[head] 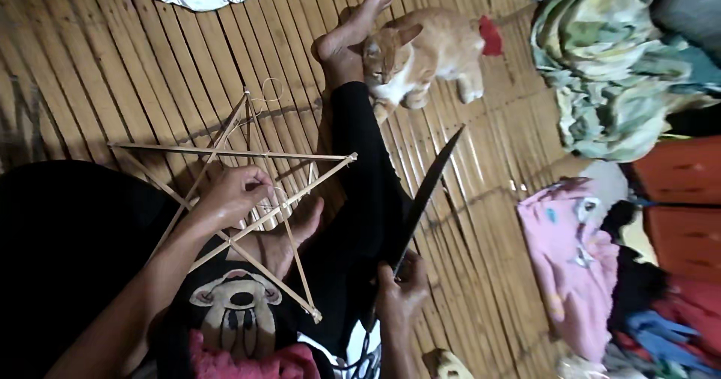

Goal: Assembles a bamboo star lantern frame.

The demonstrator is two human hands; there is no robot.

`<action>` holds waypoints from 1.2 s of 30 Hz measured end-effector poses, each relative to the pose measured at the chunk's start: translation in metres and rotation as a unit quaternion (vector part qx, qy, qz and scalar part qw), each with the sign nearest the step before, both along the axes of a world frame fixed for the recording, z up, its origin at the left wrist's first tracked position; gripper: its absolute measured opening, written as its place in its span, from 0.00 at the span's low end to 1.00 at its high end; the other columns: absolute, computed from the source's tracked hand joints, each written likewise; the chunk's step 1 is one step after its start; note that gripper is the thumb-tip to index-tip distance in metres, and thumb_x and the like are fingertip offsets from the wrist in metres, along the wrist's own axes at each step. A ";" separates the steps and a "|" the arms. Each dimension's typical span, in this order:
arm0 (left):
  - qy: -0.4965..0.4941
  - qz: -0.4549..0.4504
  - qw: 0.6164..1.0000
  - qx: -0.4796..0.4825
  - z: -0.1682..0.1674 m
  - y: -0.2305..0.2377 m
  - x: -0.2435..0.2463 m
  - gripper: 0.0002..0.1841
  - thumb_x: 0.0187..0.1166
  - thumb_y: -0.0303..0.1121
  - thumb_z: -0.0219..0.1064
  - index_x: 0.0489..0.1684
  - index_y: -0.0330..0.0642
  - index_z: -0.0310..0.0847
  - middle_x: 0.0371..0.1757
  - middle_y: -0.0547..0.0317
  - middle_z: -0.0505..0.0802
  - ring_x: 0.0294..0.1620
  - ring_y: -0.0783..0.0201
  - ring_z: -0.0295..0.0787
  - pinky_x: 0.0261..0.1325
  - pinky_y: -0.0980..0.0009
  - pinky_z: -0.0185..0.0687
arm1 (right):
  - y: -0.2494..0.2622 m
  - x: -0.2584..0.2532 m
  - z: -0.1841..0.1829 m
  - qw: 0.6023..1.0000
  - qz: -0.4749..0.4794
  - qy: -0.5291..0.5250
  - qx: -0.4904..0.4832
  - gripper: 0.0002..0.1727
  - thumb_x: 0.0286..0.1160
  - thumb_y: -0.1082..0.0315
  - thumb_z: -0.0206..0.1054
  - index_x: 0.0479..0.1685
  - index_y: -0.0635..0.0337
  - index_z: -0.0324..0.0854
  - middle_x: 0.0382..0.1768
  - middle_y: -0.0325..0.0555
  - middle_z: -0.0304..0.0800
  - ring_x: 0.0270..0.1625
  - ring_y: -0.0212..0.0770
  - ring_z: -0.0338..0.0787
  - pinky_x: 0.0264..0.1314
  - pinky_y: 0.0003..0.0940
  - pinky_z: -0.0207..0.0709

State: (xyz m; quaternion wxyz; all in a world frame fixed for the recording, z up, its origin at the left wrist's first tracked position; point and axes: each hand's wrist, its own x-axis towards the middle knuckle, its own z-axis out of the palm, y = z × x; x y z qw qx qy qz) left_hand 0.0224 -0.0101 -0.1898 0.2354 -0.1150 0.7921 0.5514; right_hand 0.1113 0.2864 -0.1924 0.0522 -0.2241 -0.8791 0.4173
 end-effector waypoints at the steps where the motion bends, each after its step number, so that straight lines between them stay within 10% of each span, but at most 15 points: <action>1: 0.002 0.022 0.999 0.028 0.002 0.000 -0.002 0.03 0.84 0.25 0.66 0.43 0.39 0.86 0.39 0.59 0.93 0.37 0.71 0.87 0.44 0.72 0.83 | 0.000 -0.001 0.000 1.000 0.004 -0.003 0.014 0.27 0.61 0.71 0.65 0.64 0.76 0.75 0.35 0.44 0.86 0.24 0.23 0.83 0.24 0.21 0.79; 5: 0.029 0.137 0.987 0.082 -0.009 -0.003 -0.012 0.06 0.87 0.26 0.61 0.46 0.38 0.85 0.39 0.62 0.92 0.34 0.76 0.82 0.39 0.78 0.76 | -0.001 -0.003 0.000 0.999 0.011 -0.020 0.046 0.27 0.62 0.70 0.64 0.64 0.75 0.76 0.33 0.46 0.85 0.24 0.26 0.83 0.24 0.24 0.79; 9: 0.059 0.218 0.973 -0.044 -0.020 -0.017 -0.015 0.14 0.87 0.31 0.64 0.67 0.40 0.78 0.61 0.47 0.87 0.48 0.60 0.87 0.52 0.58 0.83 | 0.000 -0.003 -0.001 0.998 0.008 -0.020 0.051 0.27 0.61 0.70 0.65 0.64 0.75 0.76 0.33 0.46 0.85 0.24 0.27 0.83 0.24 0.24 0.78; 12: 0.188 0.097 0.972 -0.106 -0.015 -0.020 0.000 0.12 0.82 0.25 0.66 0.61 0.38 0.84 0.68 0.42 0.85 0.54 0.54 0.89 0.55 0.55 0.87 | 0.000 -0.003 -0.002 0.998 0.011 -0.023 0.050 0.28 0.61 0.70 0.64 0.64 0.75 0.75 0.33 0.46 0.83 0.24 0.26 0.82 0.24 0.24 0.78; 17: 0.385 -0.169 0.900 -0.118 -0.025 0.005 0.022 0.09 0.78 0.35 0.68 0.42 0.47 0.97 0.52 0.60 0.95 0.53 0.62 0.93 0.56 0.62 0.89 | 0.000 -0.004 -0.001 0.998 0.010 -0.031 0.062 0.28 0.61 0.69 0.64 0.64 0.74 0.76 0.33 0.45 0.83 0.24 0.26 0.83 0.24 0.25 0.78; 22: 0.425 -0.196 0.861 -0.201 -0.034 0.017 0.027 0.08 0.78 0.29 0.67 0.40 0.43 0.95 0.44 0.53 0.95 0.46 0.53 0.94 0.48 0.58 0.90 | 0.001 -0.004 -0.002 0.998 0.013 -0.027 0.063 0.28 0.61 0.69 0.64 0.64 0.73 0.76 0.33 0.45 0.84 0.24 0.27 0.83 0.23 0.25 0.78; 36: 0.060 -0.040 0.988 -0.135 -0.020 0.017 0.024 0.08 0.84 0.34 0.70 0.49 0.44 0.94 0.48 0.52 0.96 0.48 0.52 0.93 0.56 0.44 0.83 | 0.002 -0.005 -0.004 0.998 0.018 -0.023 0.058 0.27 0.62 0.69 0.64 0.64 0.74 0.76 0.32 0.44 0.84 0.24 0.27 0.83 0.24 0.26 0.79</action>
